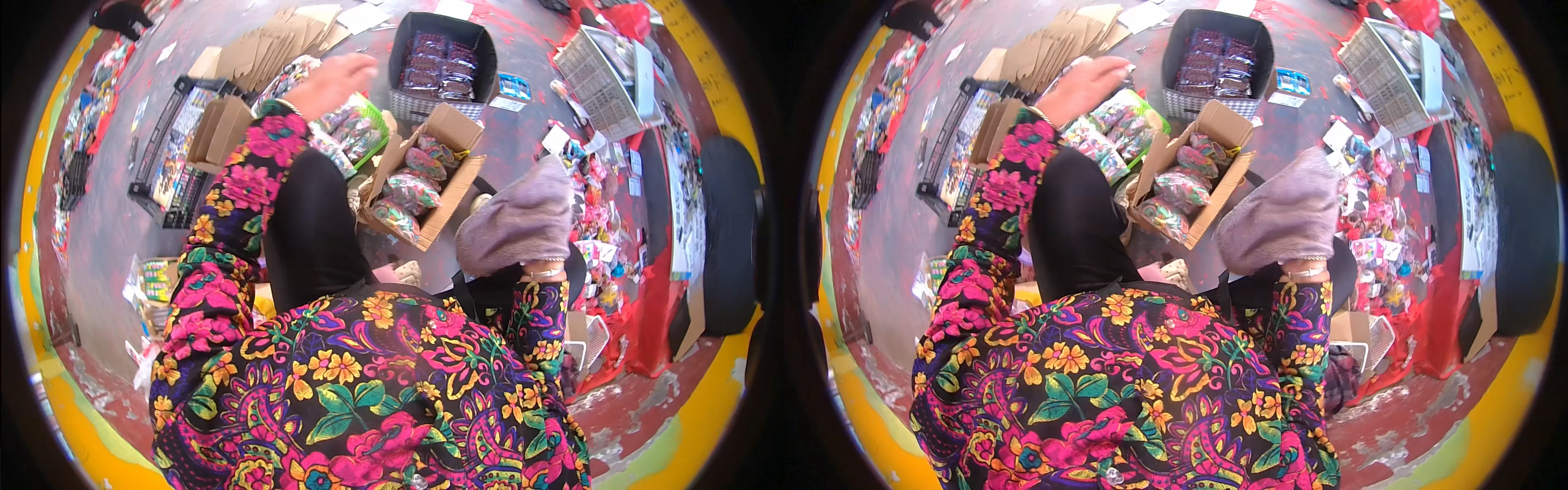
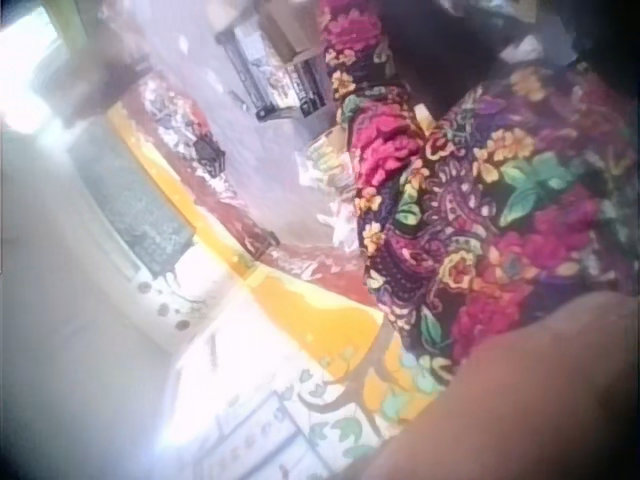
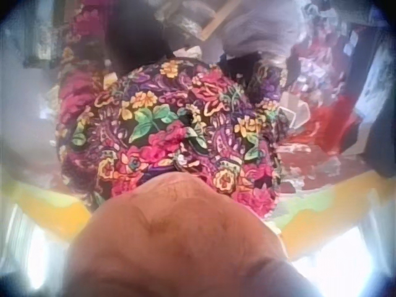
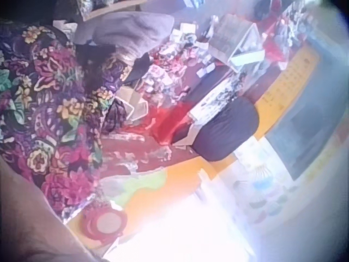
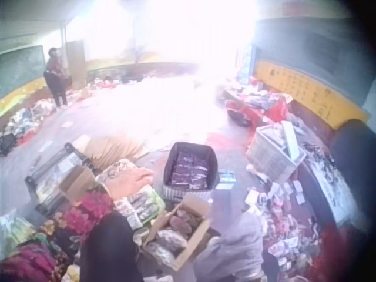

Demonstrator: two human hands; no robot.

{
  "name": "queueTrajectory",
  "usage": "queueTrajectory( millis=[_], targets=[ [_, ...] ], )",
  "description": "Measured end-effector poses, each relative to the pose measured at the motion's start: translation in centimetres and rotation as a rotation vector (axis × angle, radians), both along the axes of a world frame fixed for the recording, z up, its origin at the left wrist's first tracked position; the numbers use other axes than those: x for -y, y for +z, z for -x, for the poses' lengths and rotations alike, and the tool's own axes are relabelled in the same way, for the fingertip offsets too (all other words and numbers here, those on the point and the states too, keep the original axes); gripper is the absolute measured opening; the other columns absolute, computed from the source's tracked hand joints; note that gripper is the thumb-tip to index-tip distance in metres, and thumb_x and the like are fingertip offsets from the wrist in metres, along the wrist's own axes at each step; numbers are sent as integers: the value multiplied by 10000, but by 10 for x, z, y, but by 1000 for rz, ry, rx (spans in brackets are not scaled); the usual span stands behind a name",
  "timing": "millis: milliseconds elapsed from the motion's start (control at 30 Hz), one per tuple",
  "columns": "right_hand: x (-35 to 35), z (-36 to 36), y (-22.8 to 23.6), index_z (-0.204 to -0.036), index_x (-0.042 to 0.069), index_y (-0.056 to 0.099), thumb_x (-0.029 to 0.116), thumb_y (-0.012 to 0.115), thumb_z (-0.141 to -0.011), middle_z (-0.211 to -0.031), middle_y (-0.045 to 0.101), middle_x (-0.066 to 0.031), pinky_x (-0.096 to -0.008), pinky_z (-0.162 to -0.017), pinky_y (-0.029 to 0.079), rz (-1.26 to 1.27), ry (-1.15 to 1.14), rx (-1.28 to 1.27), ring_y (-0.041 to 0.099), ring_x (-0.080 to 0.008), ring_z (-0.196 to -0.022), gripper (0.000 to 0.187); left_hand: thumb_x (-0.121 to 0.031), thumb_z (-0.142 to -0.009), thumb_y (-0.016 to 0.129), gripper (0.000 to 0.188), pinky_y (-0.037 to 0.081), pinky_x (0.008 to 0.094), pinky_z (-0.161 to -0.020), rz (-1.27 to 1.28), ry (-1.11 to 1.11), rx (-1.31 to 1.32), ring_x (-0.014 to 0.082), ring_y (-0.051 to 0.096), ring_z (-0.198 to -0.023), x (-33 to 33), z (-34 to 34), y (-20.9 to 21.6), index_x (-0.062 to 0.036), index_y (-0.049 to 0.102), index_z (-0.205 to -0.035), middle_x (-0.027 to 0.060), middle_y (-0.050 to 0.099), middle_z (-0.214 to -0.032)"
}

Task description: The person sits on the floor and repeatedly picks up small plastic-wrapped items from a green basket, wipes them with a cloth, and places them into a cardboard box. The person handles the items one at a time, wiping different sides before stacking them in the box.

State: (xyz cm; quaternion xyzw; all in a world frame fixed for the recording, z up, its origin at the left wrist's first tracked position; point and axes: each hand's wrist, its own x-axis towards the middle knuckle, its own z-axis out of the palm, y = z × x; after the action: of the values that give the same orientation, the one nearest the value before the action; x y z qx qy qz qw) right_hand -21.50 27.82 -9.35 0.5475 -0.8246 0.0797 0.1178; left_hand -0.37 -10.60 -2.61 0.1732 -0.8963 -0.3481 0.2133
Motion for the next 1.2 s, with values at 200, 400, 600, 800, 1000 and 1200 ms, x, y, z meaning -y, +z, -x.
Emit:
queueTrajectory(
  millis=[200,400,600,800,1000,1200],
  targets=[
    [48,-49,101,-759,67,577,266,599,-710,-708,529,-132,-389,-576,444,-236,120,-109,561,-321,-656,206,-220,-820,518,276,483,420,-765,357,-458,499,358,604,-864,-77,66,-95,-39,614,-1006,202,623,-906],
    [44,-42,79,-688,69,583,215,575,-687,-703,539,-137,-393,-555,447,-160,163,-105,572,-320,-654,146,-199,-698,665,409,469,412,-856,369,-269,638,313,529,-1083,-147,51,-203,-56,553,-1065,165,540,-1146],
    [66,-74,85,-710,59,588,225,570,-688,-714,558,-141,-396,-559,457,-189,192,45,592,-295,-660,168,-184,-646,711,765,315,432,-1005,349,-245,783,298,368,-1259,-154,44,-213,-87,368,-1323,168,432,-1296],
    [69,-79,90,-730,70,605,231,596,-669,-742,569,-133,-376,-584,472,-307,82,3,604,-283,-697,173,-124,-752,588,423,387,428,-901,359,-267,811,273,485,-1145,-145,43,-225,-94,507,-1166,116,548,-1160],
    [67,-72,84,-774,67,608,141,587,-677,-755,570,-119,-397,-579,463,-292,109,-32,608,-283,-705,124,-193,-770,641,313,450,406,-816,14,-103,639,298,599,-953,-126,40,-209,-51,556,-1035,132,626,-992],
    [68,-66,84,-695,95,614,178,616,-615,-735,567,-125,-385,-582,450,-232,27,-51,600,-301,-701,115,-40,-812,625,309,455,306,-849,-1335,-218,-235,139,584,-945,-94,46,-169,-32,534,-1107,41,613,-1036]
  ],
)
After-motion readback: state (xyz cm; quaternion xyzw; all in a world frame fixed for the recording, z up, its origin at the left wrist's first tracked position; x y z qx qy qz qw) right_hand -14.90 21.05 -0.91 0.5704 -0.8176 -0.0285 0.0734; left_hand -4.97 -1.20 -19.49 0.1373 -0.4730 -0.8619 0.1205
